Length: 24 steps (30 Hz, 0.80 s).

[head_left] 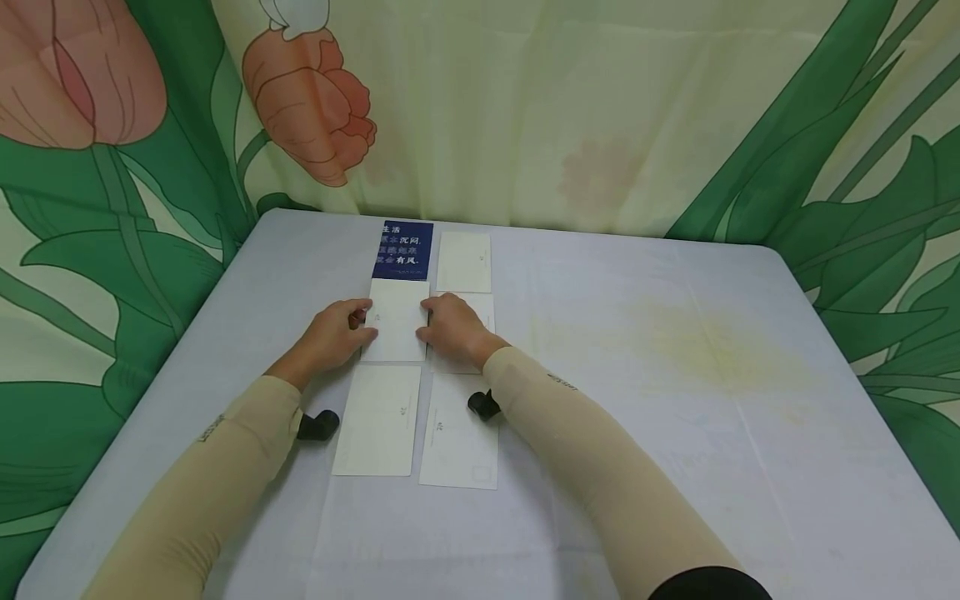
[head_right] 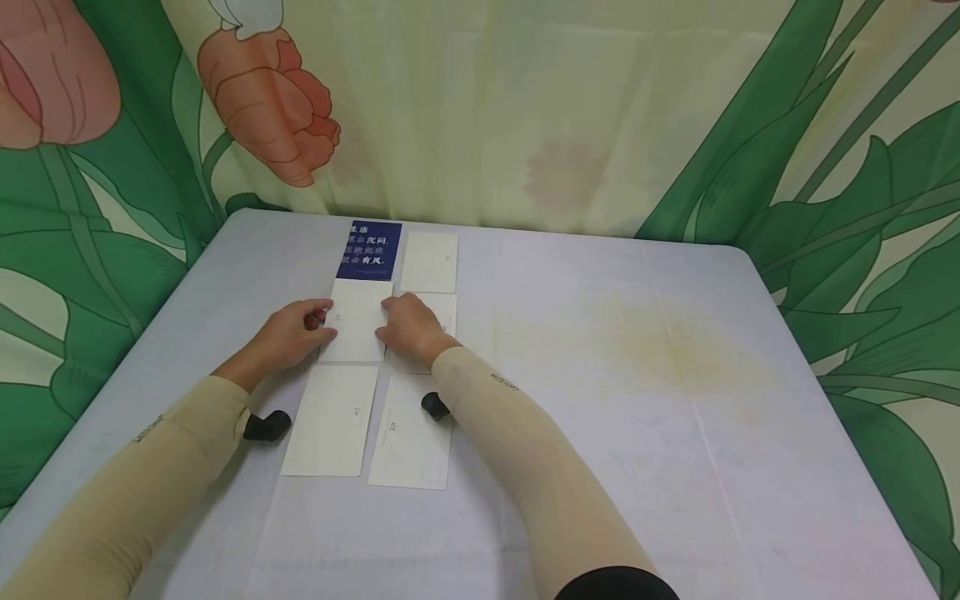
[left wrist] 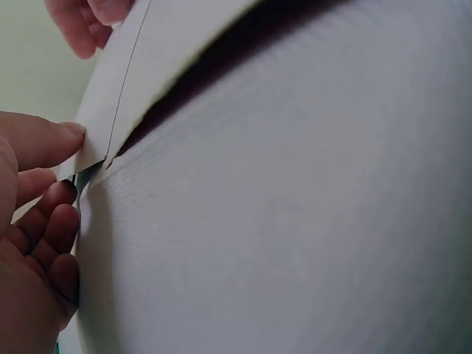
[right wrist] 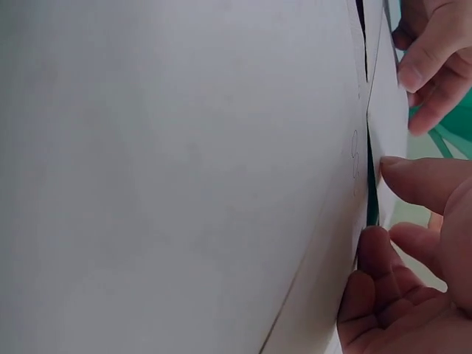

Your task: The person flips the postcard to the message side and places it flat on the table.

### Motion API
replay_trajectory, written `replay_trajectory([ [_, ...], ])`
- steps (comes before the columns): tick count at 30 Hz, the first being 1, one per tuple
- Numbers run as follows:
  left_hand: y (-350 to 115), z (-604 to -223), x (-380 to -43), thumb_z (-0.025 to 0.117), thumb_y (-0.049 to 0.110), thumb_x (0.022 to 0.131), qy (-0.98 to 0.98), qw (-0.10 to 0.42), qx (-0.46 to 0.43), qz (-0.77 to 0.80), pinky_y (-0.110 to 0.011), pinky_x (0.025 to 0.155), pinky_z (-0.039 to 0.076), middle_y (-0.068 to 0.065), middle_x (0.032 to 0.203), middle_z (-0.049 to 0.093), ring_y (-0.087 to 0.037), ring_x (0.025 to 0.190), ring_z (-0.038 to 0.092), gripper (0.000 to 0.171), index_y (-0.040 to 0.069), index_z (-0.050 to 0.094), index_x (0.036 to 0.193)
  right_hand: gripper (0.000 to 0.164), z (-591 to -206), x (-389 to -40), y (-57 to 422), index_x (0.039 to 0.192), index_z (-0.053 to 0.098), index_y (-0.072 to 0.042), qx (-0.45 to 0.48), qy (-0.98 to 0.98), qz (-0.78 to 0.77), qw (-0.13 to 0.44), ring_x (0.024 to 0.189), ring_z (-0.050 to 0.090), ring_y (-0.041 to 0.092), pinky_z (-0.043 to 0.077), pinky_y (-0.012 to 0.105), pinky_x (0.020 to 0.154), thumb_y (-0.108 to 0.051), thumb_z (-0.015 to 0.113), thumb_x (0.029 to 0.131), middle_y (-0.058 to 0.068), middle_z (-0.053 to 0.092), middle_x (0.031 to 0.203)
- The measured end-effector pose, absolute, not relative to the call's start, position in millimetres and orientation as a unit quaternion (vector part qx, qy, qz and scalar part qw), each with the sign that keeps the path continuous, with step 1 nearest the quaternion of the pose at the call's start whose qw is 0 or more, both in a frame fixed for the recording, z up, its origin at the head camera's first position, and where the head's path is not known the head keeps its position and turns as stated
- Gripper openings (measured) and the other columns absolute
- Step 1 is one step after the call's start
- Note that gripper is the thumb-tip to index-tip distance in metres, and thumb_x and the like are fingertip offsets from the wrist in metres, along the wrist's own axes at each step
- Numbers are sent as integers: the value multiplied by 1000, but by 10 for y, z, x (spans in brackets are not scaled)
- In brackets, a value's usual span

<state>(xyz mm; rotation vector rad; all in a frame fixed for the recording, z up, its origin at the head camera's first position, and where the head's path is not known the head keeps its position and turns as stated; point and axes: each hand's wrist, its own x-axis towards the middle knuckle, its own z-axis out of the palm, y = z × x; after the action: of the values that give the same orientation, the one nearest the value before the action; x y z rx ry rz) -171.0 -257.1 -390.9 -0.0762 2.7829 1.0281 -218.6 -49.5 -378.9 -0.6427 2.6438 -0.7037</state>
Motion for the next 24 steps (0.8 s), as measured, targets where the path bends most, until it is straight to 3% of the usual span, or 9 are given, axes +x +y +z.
replay_trajectory([
  [11,-2618,-3917,-1731,63,16,96,943,105,6,316,-51,106,40,-26,133,50,-36,118,48,60,-9,42,146,53,-3834,-2211,-490,144,53,-3,-249,925,-234,167,131,46,23,34,30,112,-21,66,96,13,51,142],
  [19,-2609,-3934,-1725,62,13,97,940,104,17,325,-53,111,34,-24,153,36,-40,132,44,59,-7,40,149,53,-3833,-2207,-482,144,51,-5,-251,919,-255,167,140,40,23,29,32,116,-17,66,95,9,51,146],
  [24,-2620,-3921,-1703,59,15,99,940,109,20,321,-54,113,32,-25,150,41,-40,133,42,59,-5,38,150,51,-3824,-2201,-484,143,53,-6,-258,918,-251,170,138,43,22,31,32,115,-17,65,95,6,56,142],
])
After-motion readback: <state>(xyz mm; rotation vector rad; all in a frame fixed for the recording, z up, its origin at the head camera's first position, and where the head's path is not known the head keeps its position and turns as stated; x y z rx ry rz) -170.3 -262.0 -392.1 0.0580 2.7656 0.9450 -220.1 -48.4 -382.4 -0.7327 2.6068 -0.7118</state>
